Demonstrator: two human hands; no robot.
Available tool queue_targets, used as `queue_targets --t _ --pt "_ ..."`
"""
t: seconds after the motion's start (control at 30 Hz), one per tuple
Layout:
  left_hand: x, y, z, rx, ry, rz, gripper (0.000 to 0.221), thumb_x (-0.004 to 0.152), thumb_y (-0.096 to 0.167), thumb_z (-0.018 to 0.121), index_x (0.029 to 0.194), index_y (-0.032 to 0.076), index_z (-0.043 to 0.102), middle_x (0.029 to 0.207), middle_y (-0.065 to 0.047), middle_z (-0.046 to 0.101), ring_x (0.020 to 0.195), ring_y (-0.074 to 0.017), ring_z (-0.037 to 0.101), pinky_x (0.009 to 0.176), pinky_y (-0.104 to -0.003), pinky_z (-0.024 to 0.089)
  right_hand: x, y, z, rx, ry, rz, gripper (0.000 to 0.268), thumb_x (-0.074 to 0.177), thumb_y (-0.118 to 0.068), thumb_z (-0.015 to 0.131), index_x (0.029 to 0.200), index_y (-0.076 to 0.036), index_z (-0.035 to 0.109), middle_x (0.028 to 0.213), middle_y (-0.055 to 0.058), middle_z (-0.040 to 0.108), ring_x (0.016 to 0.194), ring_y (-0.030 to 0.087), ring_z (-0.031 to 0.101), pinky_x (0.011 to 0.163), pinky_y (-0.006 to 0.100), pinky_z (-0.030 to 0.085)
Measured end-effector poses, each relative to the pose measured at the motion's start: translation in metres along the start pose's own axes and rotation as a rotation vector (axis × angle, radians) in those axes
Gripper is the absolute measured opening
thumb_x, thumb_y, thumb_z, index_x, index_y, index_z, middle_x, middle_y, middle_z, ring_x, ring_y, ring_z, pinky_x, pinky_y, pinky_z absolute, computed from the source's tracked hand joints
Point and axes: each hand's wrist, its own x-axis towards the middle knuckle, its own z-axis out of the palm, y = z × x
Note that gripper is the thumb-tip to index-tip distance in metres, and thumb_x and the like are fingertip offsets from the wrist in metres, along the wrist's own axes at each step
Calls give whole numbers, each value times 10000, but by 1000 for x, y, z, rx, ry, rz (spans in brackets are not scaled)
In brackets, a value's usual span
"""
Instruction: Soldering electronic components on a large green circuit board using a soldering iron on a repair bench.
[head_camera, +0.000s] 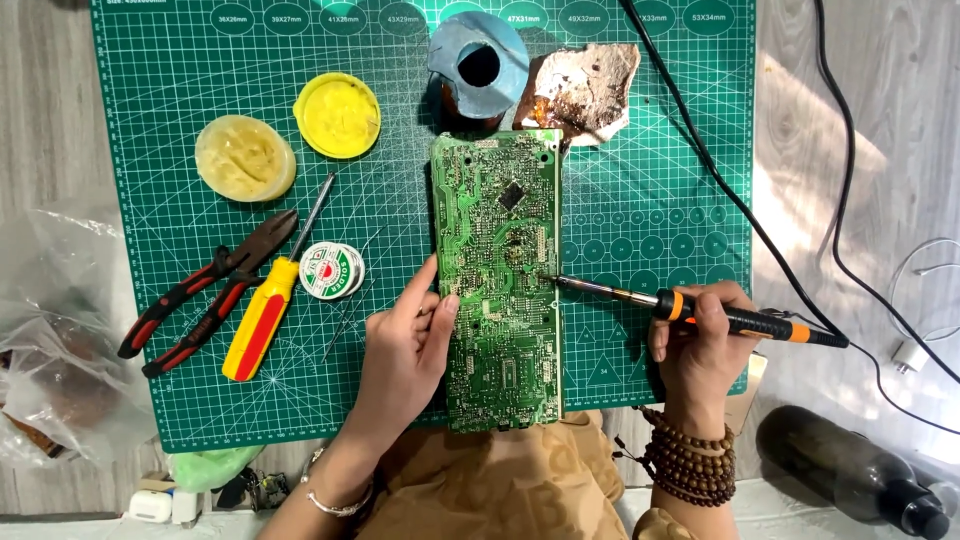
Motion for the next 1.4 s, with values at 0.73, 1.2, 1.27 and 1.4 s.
queue_targets --t 0.73,1.2,1.27,1.4 --pt "0 -2 1 9 -3 -1 411 981 40 498 1307 -209 465 492 -45 513 320 -45 368 286 -190 274 -1 0 -1 8 5 -17 267 1001 -231 553 892 12 571 559 142 565 270 119 498 304 187 462" --pt "-1 -4 2 -4 4 -13 424 984 56 501 1316 -205 461 505 -59 539 330 -47 365 289 -190 277 -1 1 -3 24 8 -17 271 1001 -232 553 884 12 568 560 153 563 270 126 497 303 197 462" --pt "-1 -3 1 -4 2 -15 421 983 52 501 1315 -205 462 506 -61 541 330 -47 368 289 -189 279 -1 0 -2 19 14 -16 273 1000 -233 554 881 12 567 560 153 562 271 125 495 303 196 461" --pt "0 -2 1 2 -2 -16 414 984 45 500 1311 -206 464 509 -64 543 329 -49 372 289 -191 285 2 -1 -2 13 14 -25 267 996 -218 551 880 23 560 548 154 545 271 125 488 292 198 449"
